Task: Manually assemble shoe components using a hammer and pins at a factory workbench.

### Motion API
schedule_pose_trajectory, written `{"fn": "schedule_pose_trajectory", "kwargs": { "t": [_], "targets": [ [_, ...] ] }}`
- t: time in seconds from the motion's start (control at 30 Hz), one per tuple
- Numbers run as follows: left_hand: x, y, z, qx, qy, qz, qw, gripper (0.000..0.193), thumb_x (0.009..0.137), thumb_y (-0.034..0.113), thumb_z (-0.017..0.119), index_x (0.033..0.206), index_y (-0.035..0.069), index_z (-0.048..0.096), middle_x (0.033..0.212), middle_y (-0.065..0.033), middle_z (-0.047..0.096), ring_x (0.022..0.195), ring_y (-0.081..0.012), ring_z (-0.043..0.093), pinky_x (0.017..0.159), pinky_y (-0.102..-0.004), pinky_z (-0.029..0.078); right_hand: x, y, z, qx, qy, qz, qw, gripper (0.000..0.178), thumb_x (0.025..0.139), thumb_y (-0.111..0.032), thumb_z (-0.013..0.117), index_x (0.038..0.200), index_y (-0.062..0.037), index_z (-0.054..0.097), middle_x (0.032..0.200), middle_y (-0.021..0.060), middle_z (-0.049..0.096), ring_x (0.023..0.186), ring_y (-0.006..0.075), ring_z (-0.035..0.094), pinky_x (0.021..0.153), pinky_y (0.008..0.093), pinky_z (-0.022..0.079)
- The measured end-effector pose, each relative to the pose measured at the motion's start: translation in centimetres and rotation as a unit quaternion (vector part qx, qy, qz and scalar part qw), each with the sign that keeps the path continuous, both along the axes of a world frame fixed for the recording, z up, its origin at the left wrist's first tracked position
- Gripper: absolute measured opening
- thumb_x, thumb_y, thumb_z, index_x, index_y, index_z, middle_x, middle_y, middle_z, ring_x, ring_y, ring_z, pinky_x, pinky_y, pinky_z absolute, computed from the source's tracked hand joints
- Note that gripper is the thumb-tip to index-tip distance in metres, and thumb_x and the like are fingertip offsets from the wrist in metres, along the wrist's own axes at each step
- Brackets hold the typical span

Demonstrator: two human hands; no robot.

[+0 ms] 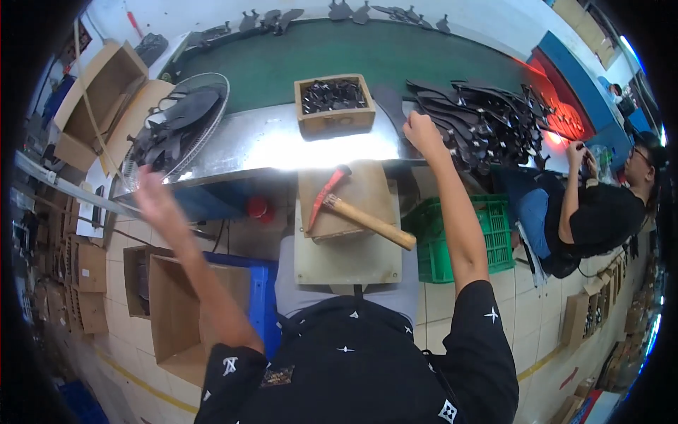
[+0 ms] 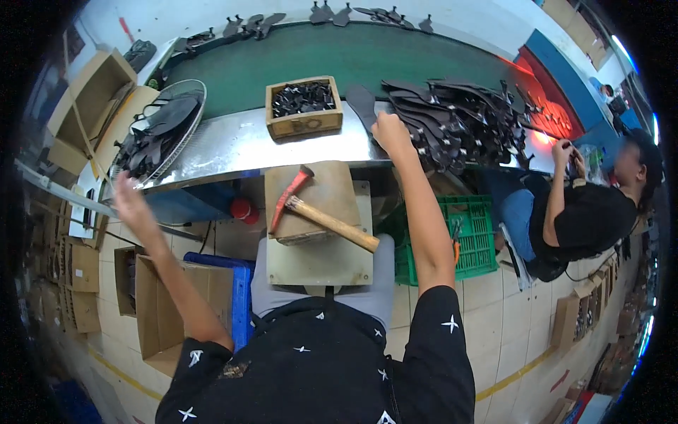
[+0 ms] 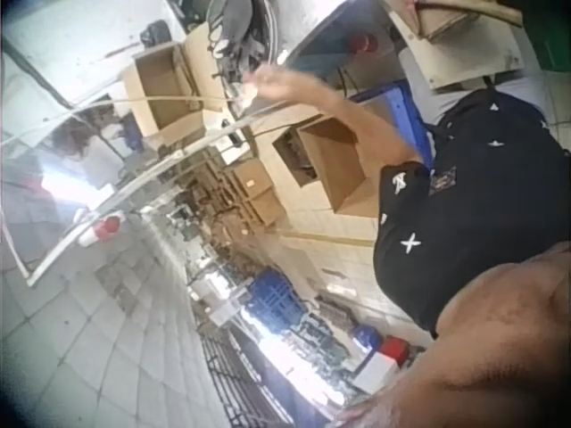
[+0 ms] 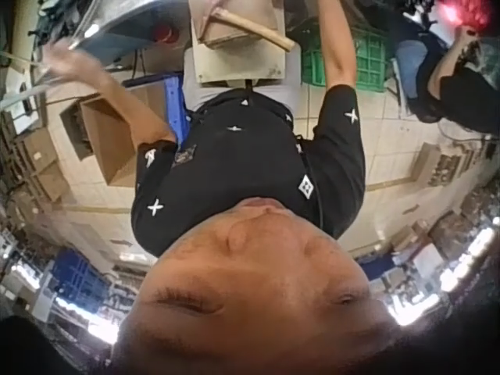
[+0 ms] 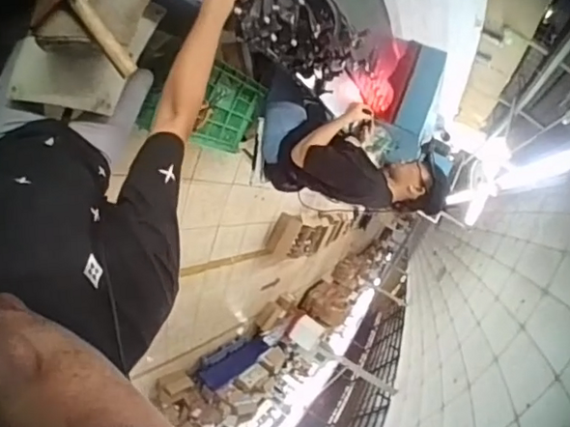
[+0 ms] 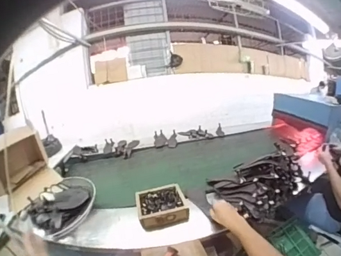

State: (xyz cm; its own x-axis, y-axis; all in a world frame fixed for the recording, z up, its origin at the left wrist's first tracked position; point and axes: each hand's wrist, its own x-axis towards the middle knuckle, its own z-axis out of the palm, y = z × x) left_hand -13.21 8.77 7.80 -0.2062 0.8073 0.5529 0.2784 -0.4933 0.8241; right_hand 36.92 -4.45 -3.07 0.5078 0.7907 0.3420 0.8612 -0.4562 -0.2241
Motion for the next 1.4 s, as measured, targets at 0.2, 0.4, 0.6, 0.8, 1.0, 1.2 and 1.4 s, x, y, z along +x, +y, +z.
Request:
{"fn": "schedule_pose_trajectory", "kwargs": {
  "t": [0.2,0.4,0.6,0.8,1.0,1.2,1.4],
  "targets": [
    [9.8,-10.2,-0.7,0.097,0.212,-0.229,0.945,0.070,0.079,0.020,0.077,0.140,0.000,0.047,0.141,-0.0216,0.050,0.130,-0.0346,0.049,0.111,-0.0420,0.035,-17.6,-3.0,12.0,0.330,0.648,0.133,0.673,0.024,0.098,-0.029,0.061,0.095,-0.0050,0.061,0.066,-0.0015,0.054,0.048,0.0041,0.048,0.039,0.0195,0.034],
    [8.6,-14.3,0.0,0.035,0.064,-0.506,0.860,0.019,0.086,-0.001,0.067,0.105,-0.003,0.068,0.103,-0.0148,0.071,0.096,-0.0234,0.069,0.084,-0.0313,0.053,-22.8,-12.6,13.4,0.224,0.546,0.310,0.745,0.052,0.099,-0.041,0.056,0.127,0.0026,0.055,0.095,0.0099,0.067,0.074,0.0176,0.066,0.065,0.0265,0.054],
    [6.1,-15.9,1.3,-0.076,-0.194,-0.477,0.854,0.055,0.087,0.001,0.069,0.135,-0.004,0.044,0.123,-0.0113,0.056,0.103,-0.0166,0.059,0.087,-0.0267,0.049,-25.9,-13.7,3.6,0.023,-0.020,0.115,0.993,0.100,0.068,-0.019,0.087,0.148,-0.0038,0.029,0.127,0.0219,0.055,0.102,0.0320,0.060,0.090,0.0392,0.046],
    [10.0,-13.5,0.2,-0.229,-0.262,-0.466,0.814,0.046,0.099,0.011,0.053,0.140,-0.003,0.036,0.109,-0.0126,0.057,0.086,-0.0158,0.059,0.074,-0.0277,0.050,-22.5,-19.1,0.3,-0.036,0.097,0.063,0.993,0.048,0.072,-0.023,0.080,0.112,-0.0076,0.058,0.074,0.0132,0.066,0.068,0.0329,0.064,0.064,0.0422,0.046],
    [15.3,-10.3,-12.0,-0.072,0.385,-0.221,0.893,0.077,0.094,0.024,0.061,0.147,-0.013,0.019,0.147,-0.0365,0.028,0.139,-0.0507,0.025,0.115,-0.0516,0.019,-25.2,-28.2,-1.6,0.118,0.296,-0.068,0.946,0.014,0.076,-0.012,0.071,0.080,-0.0046,0.060,0.060,0.0091,0.060,0.050,0.0210,0.060,0.047,0.0315,0.046],
    [20.4,-4.4,-6.8,0.098,0.295,-0.260,0.914,0.040,0.092,0.018,0.061,0.129,0.003,0.056,0.129,-0.0196,0.056,0.123,-0.0376,0.050,0.104,-0.0481,0.037,-26.4,-30.0,-0.3,0.445,0.563,-0.229,0.658,0.016,0.099,-0.016,0.057,0.093,-0.0018,0.055,0.050,-0.0027,0.036,0.039,0.0057,0.037,0.039,0.0235,0.032],
    [28.8,8.4,-6.5,0.102,0.478,-0.184,0.853,0.012,0.082,0.014,0.068,0.087,0.004,0.073,0.093,-0.0151,0.070,0.102,-0.0330,0.062,0.081,-0.0468,0.044,-23.9,-29.6,-1.9,0.427,0.583,-0.270,0.637,0.023,0.099,-0.022,0.059,0.093,0.0001,0.060,0.051,-0.0024,0.042,0.036,0.0056,0.035,0.035,0.0246,0.029]
  ]
}}
